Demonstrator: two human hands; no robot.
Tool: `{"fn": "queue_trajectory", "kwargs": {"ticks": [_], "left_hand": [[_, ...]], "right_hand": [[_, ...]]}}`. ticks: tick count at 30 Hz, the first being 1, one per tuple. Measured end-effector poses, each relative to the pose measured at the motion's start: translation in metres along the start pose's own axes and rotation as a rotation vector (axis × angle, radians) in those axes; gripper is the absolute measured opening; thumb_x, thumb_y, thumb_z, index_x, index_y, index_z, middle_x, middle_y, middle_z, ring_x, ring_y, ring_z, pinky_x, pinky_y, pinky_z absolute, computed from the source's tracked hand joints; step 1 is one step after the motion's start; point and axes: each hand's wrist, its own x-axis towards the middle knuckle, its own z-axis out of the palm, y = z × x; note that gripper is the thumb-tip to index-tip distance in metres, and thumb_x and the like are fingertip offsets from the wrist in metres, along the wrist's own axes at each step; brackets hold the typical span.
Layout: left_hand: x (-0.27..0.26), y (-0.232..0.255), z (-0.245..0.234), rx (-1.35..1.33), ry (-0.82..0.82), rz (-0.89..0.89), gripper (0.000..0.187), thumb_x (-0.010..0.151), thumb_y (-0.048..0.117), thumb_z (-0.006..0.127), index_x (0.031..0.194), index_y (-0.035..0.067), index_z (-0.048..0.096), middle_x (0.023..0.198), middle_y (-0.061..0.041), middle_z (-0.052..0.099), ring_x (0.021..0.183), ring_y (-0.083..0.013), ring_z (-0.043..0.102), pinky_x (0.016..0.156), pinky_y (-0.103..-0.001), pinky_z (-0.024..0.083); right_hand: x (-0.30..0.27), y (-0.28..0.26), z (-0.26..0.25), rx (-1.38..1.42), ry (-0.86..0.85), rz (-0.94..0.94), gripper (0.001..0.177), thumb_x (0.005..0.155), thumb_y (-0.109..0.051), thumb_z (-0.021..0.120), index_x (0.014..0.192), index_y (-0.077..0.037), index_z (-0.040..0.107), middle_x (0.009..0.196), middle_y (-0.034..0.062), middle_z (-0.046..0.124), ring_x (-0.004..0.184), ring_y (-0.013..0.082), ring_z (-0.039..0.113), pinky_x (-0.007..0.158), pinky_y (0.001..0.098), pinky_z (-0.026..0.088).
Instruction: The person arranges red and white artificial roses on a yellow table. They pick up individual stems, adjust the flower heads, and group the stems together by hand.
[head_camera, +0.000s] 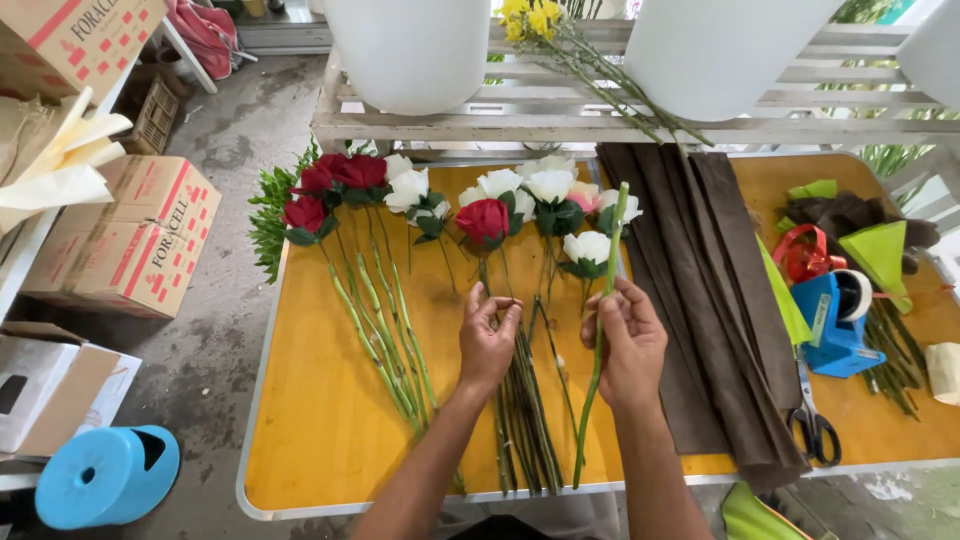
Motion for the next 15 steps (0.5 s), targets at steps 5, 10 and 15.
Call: {"fn": "queue_trajectory", "kwargs": {"ticks": [5, 10, 15], "left_hand": [[0.006, 0.039, -0.021, -0.147, 0.055, 0.102, 0.014, 0.099, 0.014, 0.065, 0.102, 0.003, 0.074, 0.124, -0.025, 0.058, 0.116, -0.0402, 0.055, 0.101, -0.048, 0.047], [0.003, 0.135, -0.062, -0.405, 0.002, 0.241, 0.018, 0.103, 0.016, 0.058, 0.108, 0.000, 0.064, 0.089, -0.014, 0.075, 0.081, -0.0229, 0.076, 0.072, -0.035, 0.067], [-0.013, 0.200, -0.084, -0.550, -0.028, 0.398, 0.018, 0.104, 0.018, 0.058, 0.106, 0.000, 0.060, 0.089, -0.016, 0.071, 0.079, -0.0287, 0.077, 0.068, -0.036, 0.067]], "right_hand": [[-0.033, -0.032, 0.014, -0.114, -0.113, -0.037, 0.030, 0.098, -0.001, 0.065, 0.127, 0.004, 0.060, 0.089, 0.0161, 0.068, 0.059, 0.0203, 0.065, 0.051, 0.0317, 0.054], [-0.058, -0.031, 0.021, -0.258, -0.172, -0.116, 0.029, 0.095, -0.004, 0.069, 0.121, 0.005, 0.062, 0.085, 0.0157, 0.068, 0.064, 0.0193, 0.064, 0.057, 0.0315, 0.057], [-0.073, -0.025, 0.022, -0.372, -0.142, -0.085, 0.030, 0.091, -0.007, 0.072, 0.118, 0.006, 0.067, 0.081, 0.0167, 0.072, 0.063, 0.0196, 0.066, 0.055, 0.0328, 0.059]]}}
